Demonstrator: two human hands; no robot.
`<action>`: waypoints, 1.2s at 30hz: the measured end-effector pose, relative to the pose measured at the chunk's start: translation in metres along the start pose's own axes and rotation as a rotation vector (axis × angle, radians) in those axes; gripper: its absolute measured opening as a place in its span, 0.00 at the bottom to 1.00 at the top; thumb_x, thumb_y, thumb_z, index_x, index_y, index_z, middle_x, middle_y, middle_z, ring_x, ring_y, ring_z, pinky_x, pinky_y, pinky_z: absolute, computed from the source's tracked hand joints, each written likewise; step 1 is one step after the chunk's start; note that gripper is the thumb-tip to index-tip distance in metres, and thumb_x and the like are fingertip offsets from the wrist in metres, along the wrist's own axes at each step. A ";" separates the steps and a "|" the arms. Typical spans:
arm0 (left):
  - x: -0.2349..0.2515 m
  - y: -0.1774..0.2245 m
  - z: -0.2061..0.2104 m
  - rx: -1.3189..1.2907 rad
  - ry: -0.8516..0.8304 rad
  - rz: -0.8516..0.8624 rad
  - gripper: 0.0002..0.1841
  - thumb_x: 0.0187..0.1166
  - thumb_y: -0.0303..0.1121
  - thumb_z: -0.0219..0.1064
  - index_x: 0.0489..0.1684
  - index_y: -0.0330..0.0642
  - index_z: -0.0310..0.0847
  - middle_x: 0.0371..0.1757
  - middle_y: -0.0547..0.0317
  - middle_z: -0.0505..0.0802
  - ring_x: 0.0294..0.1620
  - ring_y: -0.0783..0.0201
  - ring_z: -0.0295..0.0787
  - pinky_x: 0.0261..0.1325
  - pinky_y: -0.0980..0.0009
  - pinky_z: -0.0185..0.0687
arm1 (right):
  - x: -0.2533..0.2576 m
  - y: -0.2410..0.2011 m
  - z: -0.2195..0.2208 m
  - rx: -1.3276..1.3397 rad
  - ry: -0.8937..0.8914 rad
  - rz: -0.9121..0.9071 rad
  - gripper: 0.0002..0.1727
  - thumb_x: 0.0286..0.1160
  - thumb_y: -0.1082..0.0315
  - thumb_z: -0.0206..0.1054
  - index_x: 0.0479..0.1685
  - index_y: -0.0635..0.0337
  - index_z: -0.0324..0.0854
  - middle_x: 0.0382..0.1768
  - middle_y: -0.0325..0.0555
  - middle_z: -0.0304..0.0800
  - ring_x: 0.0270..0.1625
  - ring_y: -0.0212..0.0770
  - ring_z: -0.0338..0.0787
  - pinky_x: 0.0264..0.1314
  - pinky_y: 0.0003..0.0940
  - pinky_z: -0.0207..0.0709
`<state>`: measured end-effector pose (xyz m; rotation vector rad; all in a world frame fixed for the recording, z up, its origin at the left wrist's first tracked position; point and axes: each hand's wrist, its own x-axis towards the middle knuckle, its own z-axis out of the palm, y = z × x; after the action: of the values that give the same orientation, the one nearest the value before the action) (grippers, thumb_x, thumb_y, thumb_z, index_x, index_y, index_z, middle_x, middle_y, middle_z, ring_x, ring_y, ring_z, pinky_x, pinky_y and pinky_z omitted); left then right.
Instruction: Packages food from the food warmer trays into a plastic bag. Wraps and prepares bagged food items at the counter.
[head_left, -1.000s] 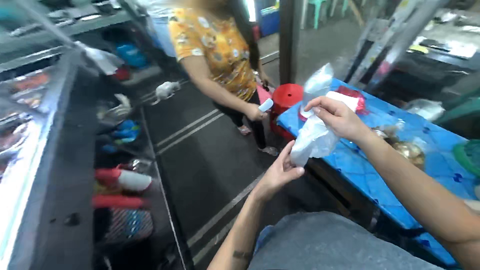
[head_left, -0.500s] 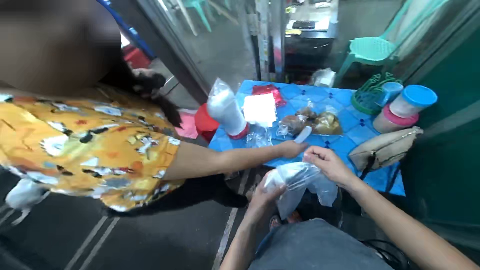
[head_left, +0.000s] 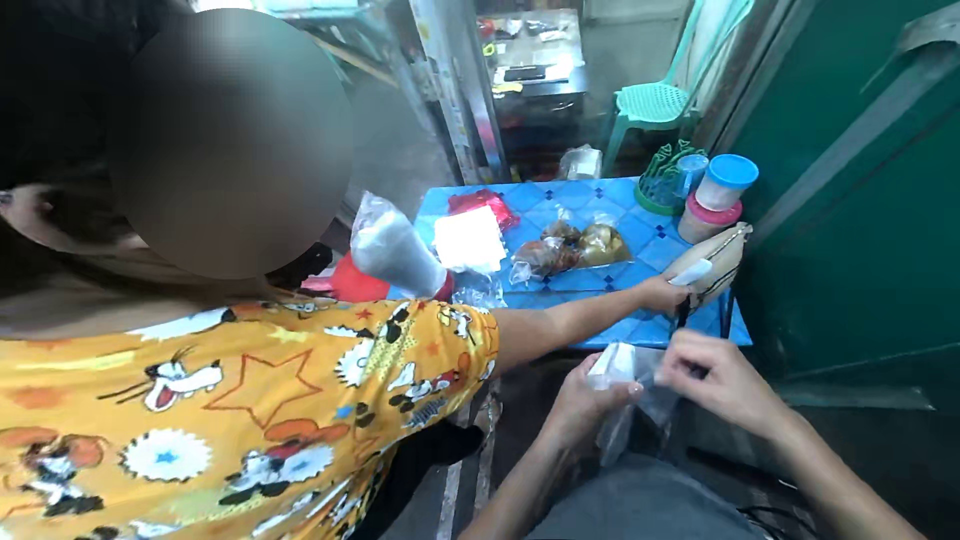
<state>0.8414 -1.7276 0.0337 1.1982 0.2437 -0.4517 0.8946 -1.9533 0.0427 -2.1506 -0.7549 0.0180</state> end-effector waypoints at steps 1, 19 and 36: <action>0.000 -0.001 0.006 -0.023 -0.038 -0.002 0.28 0.69 0.29 0.77 0.69 0.29 0.74 0.49 0.50 0.93 0.47 0.62 0.93 0.55 0.64 0.91 | -0.008 -0.010 0.001 0.078 -0.084 0.010 0.26 0.75 0.39 0.69 0.28 0.54 0.87 0.28 0.35 0.85 0.33 0.27 0.82 0.37 0.27 0.78; -0.035 0.021 0.009 -0.231 -0.118 0.025 0.19 0.71 0.27 0.73 0.57 0.30 0.75 0.41 0.52 0.93 0.41 0.63 0.93 0.53 0.65 0.91 | -0.029 -0.061 0.011 0.262 0.088 0.086 0.16 0.83 0.55 0.62 0.27 0.49 0.83 0.24 0.27 0.80 0.28 0.20 0.79 0.32 0.17 0.72; -0.056 0.026 -0.042 -0.291 0.027 0.125 0.21 0.73 0.28 0.74 0.65 0.40 0.77 0.48 0.53 0.92 0.44 0.63 0.92 0.51 0.65 0.91 | 0.026 -0.100 0.047 0.174 0.015 -0.075 0.04 0.76 0.65 0.71 0.39 0.53 0.90 0.35 0.29 0.91 0.38 0.23 0.89 0.43 0.19 0.85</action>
<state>0.8058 -1.6695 0.0637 0.9291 0.2471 -0.2797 0.8525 -1.8588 0.0903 -1.9548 -0.7952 0.0265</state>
